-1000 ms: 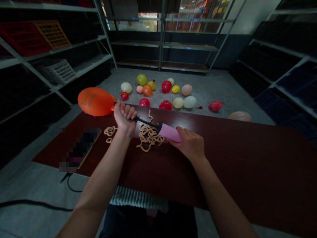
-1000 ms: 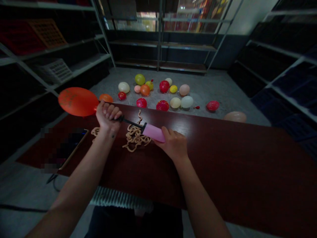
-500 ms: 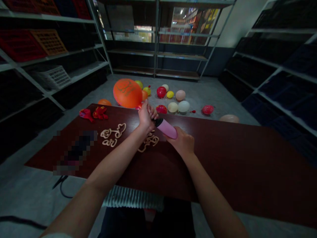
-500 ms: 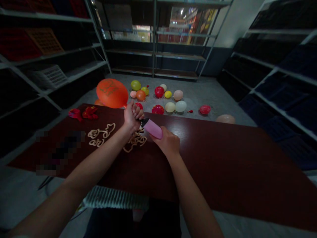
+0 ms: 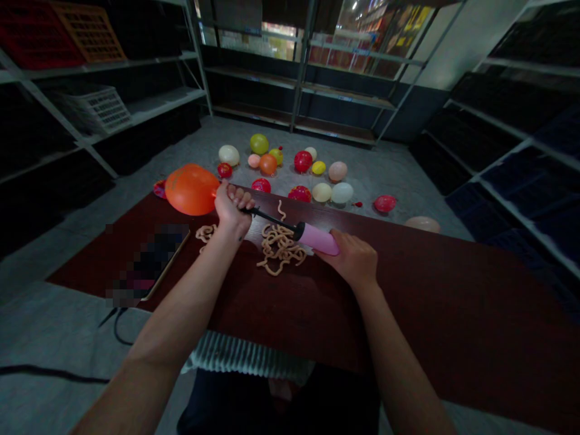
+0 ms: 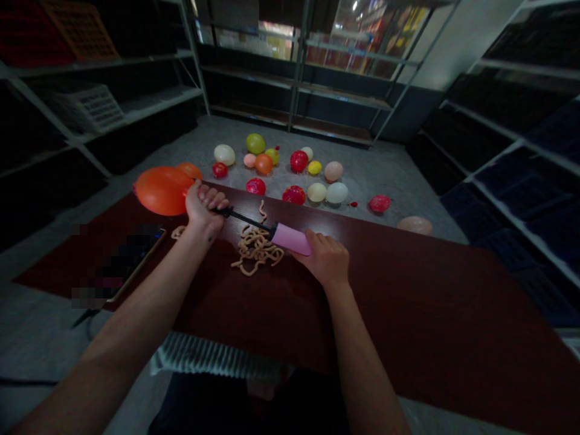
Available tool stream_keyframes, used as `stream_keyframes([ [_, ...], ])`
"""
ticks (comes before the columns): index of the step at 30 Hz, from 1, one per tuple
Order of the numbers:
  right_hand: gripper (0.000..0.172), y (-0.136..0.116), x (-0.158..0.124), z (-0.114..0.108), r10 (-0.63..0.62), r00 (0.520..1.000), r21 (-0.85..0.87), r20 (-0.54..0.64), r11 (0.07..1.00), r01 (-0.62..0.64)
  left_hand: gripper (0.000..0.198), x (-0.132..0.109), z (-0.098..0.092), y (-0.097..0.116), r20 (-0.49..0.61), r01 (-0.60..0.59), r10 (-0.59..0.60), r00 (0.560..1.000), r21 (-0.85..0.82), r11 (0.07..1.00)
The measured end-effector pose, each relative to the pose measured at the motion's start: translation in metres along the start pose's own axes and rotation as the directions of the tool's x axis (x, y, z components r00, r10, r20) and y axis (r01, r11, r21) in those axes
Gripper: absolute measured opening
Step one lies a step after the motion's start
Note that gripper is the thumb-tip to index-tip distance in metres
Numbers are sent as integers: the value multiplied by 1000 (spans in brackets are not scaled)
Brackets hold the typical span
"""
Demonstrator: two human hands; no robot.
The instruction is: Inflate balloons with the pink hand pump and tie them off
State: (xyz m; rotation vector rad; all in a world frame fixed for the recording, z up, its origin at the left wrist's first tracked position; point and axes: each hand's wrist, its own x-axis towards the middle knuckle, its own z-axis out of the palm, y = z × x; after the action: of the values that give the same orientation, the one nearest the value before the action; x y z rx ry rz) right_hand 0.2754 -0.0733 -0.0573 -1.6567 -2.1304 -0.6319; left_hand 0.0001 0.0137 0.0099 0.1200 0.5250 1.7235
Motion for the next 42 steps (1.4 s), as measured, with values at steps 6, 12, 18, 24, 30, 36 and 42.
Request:
stream_keyframes([
  [6, 61, 18, -2, -9, -23, 997, -60, -72, 998, 18, 53, -2, 5, 10, 18, -21, 21, 1000, -31, 999],
  [12, 59, 6, -8, -8, 15, 999, -14, -29, 1000, -15, 52, -12, 5, 1, -29, -92, 92, 995, -6, 996],
  [18, 53, -12, -4, -17, 23, 1000, 6, 6, 1000, -23, 55, -26, 8, -18, 0, -76, 76, 997, 19, 997],
  [24, 49, -42, -2, -17, 68, 996, 136, 53, 988, -74, 59, -50, 10, -46, 42, 10, -14, 999, 109, 994],
  [30, 49, -48, 0, -17, 91, 989, 206, 117, 972, -114, 65, -49, 6, -51, 82, 5, -18, 996, 160, 987],
  [36, 51, -55, 7, -19, 99, 986, 236, 131, 963, -128, 63, -38, 8, -41, 58, -90, 80, 995, 188, 978],
  [42, 58, -52, 8, -18, 80, 992, 213, 97, 972, -99, 60, -30, 5, -29, 60, -76, 70, 996, 118, 990],
])
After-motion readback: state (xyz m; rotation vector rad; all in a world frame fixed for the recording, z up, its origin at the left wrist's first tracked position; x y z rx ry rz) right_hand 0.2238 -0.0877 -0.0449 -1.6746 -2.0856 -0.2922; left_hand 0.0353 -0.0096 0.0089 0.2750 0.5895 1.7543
